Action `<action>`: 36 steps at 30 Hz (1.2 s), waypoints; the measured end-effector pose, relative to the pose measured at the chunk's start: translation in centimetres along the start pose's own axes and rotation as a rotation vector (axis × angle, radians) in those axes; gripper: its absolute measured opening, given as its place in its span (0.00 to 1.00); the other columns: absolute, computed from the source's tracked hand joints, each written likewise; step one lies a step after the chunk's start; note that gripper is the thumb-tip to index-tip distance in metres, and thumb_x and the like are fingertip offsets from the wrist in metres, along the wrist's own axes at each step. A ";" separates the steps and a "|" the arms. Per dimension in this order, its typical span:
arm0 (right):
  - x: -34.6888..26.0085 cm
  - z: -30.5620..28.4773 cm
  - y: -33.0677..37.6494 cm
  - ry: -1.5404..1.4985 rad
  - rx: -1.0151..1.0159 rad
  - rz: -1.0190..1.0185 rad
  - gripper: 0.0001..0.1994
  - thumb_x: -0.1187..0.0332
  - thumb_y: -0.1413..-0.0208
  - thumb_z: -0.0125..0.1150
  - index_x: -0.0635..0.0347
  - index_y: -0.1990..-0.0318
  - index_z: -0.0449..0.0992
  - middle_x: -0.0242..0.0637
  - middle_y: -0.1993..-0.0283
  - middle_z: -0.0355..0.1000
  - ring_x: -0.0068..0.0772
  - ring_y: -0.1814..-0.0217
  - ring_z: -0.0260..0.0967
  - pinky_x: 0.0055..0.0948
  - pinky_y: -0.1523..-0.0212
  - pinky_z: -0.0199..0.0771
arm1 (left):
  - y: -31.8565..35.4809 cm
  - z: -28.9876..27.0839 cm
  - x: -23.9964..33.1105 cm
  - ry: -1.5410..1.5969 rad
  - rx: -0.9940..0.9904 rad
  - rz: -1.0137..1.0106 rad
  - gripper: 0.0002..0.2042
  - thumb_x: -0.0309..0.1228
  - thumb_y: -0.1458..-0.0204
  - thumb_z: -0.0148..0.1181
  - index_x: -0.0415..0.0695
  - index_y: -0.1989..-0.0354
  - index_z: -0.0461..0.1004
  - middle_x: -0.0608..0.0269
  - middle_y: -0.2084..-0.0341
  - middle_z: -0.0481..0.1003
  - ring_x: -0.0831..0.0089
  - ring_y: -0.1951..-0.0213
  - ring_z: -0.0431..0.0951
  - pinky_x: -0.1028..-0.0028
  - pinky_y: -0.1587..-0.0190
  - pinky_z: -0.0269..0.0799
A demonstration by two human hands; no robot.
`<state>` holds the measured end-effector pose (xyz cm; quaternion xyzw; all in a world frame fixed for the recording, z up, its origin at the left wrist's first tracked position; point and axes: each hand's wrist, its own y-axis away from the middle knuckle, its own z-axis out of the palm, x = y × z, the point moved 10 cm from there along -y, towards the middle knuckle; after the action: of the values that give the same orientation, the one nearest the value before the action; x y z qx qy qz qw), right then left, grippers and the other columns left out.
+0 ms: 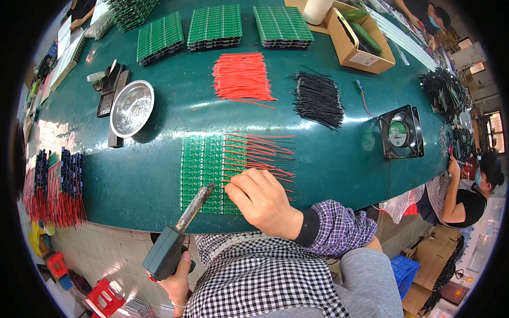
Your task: The person solders wires onto circuit boards using a soldering iron.
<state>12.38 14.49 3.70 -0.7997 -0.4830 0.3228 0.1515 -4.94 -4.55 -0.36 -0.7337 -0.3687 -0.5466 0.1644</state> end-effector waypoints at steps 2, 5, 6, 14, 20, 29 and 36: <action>-0.1 0.4 0.1 0.004 -0.032 -0.008 0.12 0.75 0.56 0.64 0.66 0.61 0.78 0.37 0.62 0.73 0.34 0.61 0.72 0.31 0.64 0.70 | -0.1 0.1 0.2 -0.015 -0.005 0.025 0.12 0.20 0.61 0.71 0.32 0.66 0.80 0.55 0.71 0.79 0.67 0.72 0.79 0.71 0.67 0.75; 0.0 0.2 0.1 -0.011 -0.016 0.017 0.13 0.79 0.60 0.68 0.65 0.62 0.80 0.36 0.65 0.74 0.35 0.64 0.73 0.31 0.68 0.70 | 0.2 -0.2 -0.5 -0.058 -0.052 0.057 0.17 0.21 0.60 0.74 0.32 0.59 0.79 0.57 0.69 0.79 0.70 0.70 0.78 0.72 0.66 0.74; 0.0 0.3 0.1 -0.010 -0.019 0.018 0.13 0.79 0.59 0.68 0.65 0.62 0.80 0.36 0.65 0.74 0.35 0.65 0.73 0.32 0.68 0.70 | 0.1 0.0 -0.4 -0.084 -0.088 0.062 0.21 0.21 0.58 0.76 0.32 0.53 0.79 0.59 0.65 0.81 0.73 0.67 0.79 0.73 0.63 0.75; 0.0 0.3 0.0 -0.010 -0.003 0.021 0.12 0.79 0.60 0.68 0.65 0.63 0.79 0.36 0.65 0.73 0.35 0.66 0.72 0.32 0.69 0.69 | -0.3 0.7 0.8 -0.087 -0.069 0.082 0.11 0.21 0.61 0.70 0.33 0.67 0.80 0.56 0.74 0.77 0.68 0.76 0.76 0.71 0.72 0.71; 0.0 0.3 0.1 -0.007 -0.007 0.021 0.12 0.79 0.60 0.68 0.65 0.63 0.79 0.36 0.65 0.73 0.34 0.66 0.72 0.32 0.69 0.69 | -0.2 0.7 0.5 -0.128 -0.100 0.082 0.14 0.21 0.60 0.74 0.33 0.63 0.81 0.59 0.71 0.79 0.72 0.72 0.77 0.72 0.69 0.72; 0.2 0.5 0.1 -0.015 -0.024 0.020 0.12 0.79 0.60 0.69 0.65 0.63 0.79 0.36 0.65 0.73 0.35 0.66 0.72 0.32 0.69 0.69 | -0.1 -1.0 -0.4 0.002 0.038 0.026 0.13 0.23 0.59 0.73 0.32 0.64 0.80 0.54 0.69 0.78 0.66 0.69 0.78 0.70 0.65 0.73; -0.1 0.2 0.1 0.015 -0.089 0.026 0.11 0.75 0.55 0.64 0.65 0.61 0.78 0.35 0.62 0.72 0.34 0.61 0.70 0.31 0.63 0.70 | -1.7 -4.6 6.2 0.046 0.398 0.755 0.16 0.13 0.47 0.60 0.27 0.48 0.74 0.45 0.55 0.79 0.74 0.70 0.74 0.79 0.73 0.64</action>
<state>12.29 14.34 3.49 -0.8143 -0.4853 0.2969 0.1153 -8.48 -4.13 6.71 -0.7588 -0.1686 -0.3827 0.4994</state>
